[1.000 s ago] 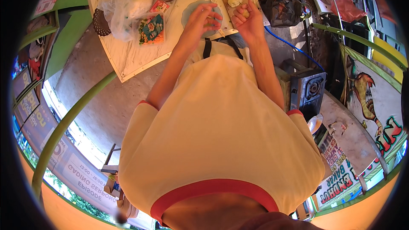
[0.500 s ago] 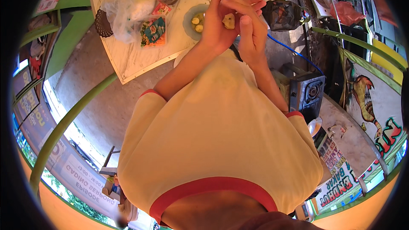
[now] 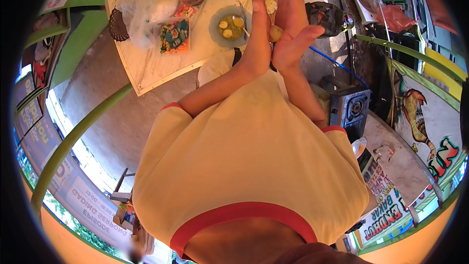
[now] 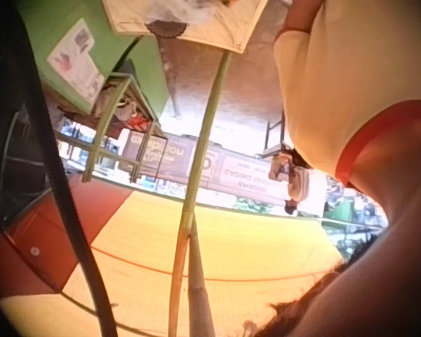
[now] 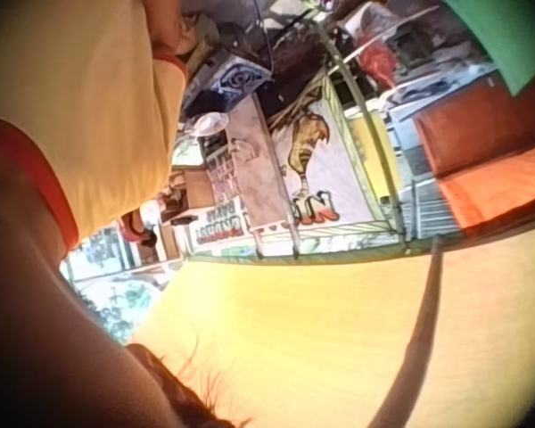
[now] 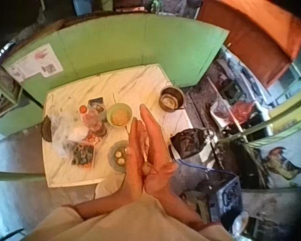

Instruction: The person repeatedly scoops small portions of dough from a bowl, rolls them into balls between their palms, and places them into a separate bowl. The process is continuous and repetitive throughout the clip.

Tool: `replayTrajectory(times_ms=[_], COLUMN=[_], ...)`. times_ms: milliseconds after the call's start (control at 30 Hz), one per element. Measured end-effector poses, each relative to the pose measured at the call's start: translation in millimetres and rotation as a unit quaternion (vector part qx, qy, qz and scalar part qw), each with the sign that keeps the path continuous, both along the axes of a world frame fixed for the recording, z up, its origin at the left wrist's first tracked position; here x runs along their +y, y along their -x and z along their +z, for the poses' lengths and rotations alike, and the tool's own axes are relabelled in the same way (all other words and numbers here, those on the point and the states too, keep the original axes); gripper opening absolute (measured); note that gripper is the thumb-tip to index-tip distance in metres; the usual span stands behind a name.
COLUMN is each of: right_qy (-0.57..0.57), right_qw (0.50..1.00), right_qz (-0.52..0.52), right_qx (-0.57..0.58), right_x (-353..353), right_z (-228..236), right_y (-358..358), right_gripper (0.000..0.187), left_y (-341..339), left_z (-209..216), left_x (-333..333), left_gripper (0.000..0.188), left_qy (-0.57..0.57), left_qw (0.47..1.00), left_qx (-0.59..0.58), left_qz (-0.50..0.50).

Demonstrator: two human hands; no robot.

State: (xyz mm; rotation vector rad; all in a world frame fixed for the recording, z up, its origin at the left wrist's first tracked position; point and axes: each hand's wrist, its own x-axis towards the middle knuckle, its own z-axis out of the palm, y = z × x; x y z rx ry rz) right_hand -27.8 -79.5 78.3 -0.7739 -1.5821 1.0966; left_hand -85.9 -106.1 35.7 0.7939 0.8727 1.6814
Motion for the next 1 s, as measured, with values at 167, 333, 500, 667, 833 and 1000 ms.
replayTrajectory(times_ms=[167, 333, 500, 667, 833, 1000], right_qy=[-0.072, -0.04, -0.041, 0.045, -0.098, -0.078], right_qw=[0.996, 0.996, 0.994, 0.999, 0.991, 0.996], right_qz=[0.04, 0.026, 0.05, 0.019, 0.044, 0.008], right_qx=[-0.019, 0.079, -0.088, 0.009, -0.079, 0.032], right_x=[-1, -9, -12, -15, -10, -9], right_z=[-43, -13, -11, 1, -30, -12], right_y=[-7, -3, -14, -13, -21, -15], right_gripper=[0.115, 0.111, 0.109, 0.112, 0.099, 0.098], left_y=[4, -5, 2, 5, 1, 10], left_z=[36, 18, 36, 11, 44, 47], left_x=[14, -2, 4, 5, 4, -1], left_gripper=[0.092, 0.089, 0.094, 0.095, 0.086, 0.086], left_qy=[-0.088, -0.128, -0.121, -0.067, -0.133, -0.058], left_qw=[0.993, 0.99, 0.991, 0.984, 0.991, 0.993], left_qx=[0.02, 0.038, 0.033, 0.163, 0.01, 0.079], left_qz=[0.077, 0.045, 0.036, -0.008, 0.014, -0.071])
